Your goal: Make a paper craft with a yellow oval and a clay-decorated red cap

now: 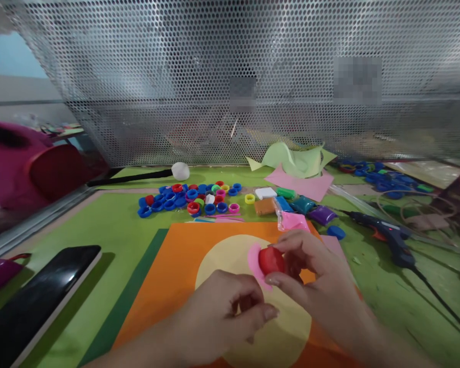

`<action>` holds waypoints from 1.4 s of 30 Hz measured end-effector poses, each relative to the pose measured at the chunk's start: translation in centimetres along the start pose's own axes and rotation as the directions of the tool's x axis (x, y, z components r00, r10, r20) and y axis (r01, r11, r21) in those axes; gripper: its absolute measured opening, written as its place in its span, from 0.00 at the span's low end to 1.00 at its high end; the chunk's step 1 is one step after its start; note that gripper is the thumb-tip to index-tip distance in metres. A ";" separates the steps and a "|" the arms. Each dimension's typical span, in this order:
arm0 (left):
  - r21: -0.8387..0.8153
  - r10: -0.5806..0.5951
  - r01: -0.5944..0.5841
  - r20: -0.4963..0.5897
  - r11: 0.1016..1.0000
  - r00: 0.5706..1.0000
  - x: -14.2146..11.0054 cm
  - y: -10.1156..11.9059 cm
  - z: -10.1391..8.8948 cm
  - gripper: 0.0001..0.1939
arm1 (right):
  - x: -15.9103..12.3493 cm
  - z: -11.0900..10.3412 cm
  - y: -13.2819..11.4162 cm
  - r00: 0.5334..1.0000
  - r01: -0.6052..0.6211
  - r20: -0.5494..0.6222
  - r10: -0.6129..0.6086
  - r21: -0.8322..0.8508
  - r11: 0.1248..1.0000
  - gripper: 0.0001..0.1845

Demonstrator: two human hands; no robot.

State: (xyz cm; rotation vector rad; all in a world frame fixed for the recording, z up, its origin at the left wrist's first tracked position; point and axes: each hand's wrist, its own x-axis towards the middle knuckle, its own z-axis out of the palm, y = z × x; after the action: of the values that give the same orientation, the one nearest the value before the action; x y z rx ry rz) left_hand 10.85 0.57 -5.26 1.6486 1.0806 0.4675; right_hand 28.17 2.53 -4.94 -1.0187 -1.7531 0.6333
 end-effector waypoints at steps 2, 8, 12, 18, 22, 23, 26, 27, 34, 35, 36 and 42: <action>0.039 -0.031 0.031 0.004 0.999 1.000 0.1 0.1 -0.1 0.16 | 0.0 0.1 -0.1 0.999 -0.027 0.034 0.025 0.070 0.997 0.10; -0.048 0.028 -0.025 0.058 0.999 0.998 0.2 0.1 -0.1 0.14 | -0.3 0.2 -0.2 0.987 -0.013 0.163 -0.011 0.146 0.989 0.11; 0.024 0.060 -0.061 0.051 0.998 0.997 0.2 -0.2 -0.2 0.16 | -0.3 0.2 -0.2 0.983 -0.025 0.182 0.001 0.127 0.992 0.11; 0.242 0.183 -0.179 0.006 0.954 0.983 0.3 -0.2 -1.3 0.17 | 0.1 -0.2 -0.2 0.973 0.054 0.215 -0.079 0.119 0.991 0.12; 0.469 0.310 -0.257 -0.037 0.845 0.950 0.4 -0.3 -1.4 0.24 | -0.1 -0.1 0.0 0.961 0.076 0.254 -0.109 0.136 0.988 0.15; 0.523 0.340 -0.272 -0.036 0.808 0.940 0.4 -0.4 -1.4 0.25 | -0.1 -0.1 0.1 0.959 0.078 0.258 -0.112 0.142 0.987 0.15; 0.592 0.308 -0.211 -0.067 0.778 0.949 0.5 -0.6 -1.3 0.26 | -0.2 0.0 0.3 0.953 0.059 0.287 -0.092 0.124 0.991 0.16; 0.598 0.262 -0.175 -0.061 0.782 0.963 0.6 -0.7 -1.3 0.26 | -0.2 0.0 0.4 0.954 0.042 0.292 -0.071 0.104 0.994 0.15; 0.856 0.077 0.101 -0.162 0.507 0.984 1.6 -1.2 -3.2 0.22 | 0.7 0.0 1.6 0.897 -0.171 0.368 0.245 -0.221 0.960 0.09; 0.854 0.065 0.126 -0.183 0.504 0.981 1.8 -1.4 -3.6 0.21 | 0.7 0.0 1.7 0.878 -0.190 0.392 0.275 -0.241 0.952 0.10; 0.852 0.051 0.147 -0.199 0.502 0.979 1.9 -1.6 -3.9 0.19 | 0.6 -0.1 1.8 0.858 -0.206 0.418 0.298 -0.251 0.946 0.10; 0.841 0.006 0.187 -0.221 0.508 0.975 2.2 -2.2 -4.0 0.14 | 1.5 -1.7 3.1 0.832 -0.147 0.447 0.327 -0.391 0.909 0.15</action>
State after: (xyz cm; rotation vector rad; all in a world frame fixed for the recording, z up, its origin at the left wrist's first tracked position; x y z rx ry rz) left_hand 8.06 4.71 -6.23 2.4314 1.7176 -0.0432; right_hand 30.52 5.40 -5.99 -1.4277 -2.2724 0.8293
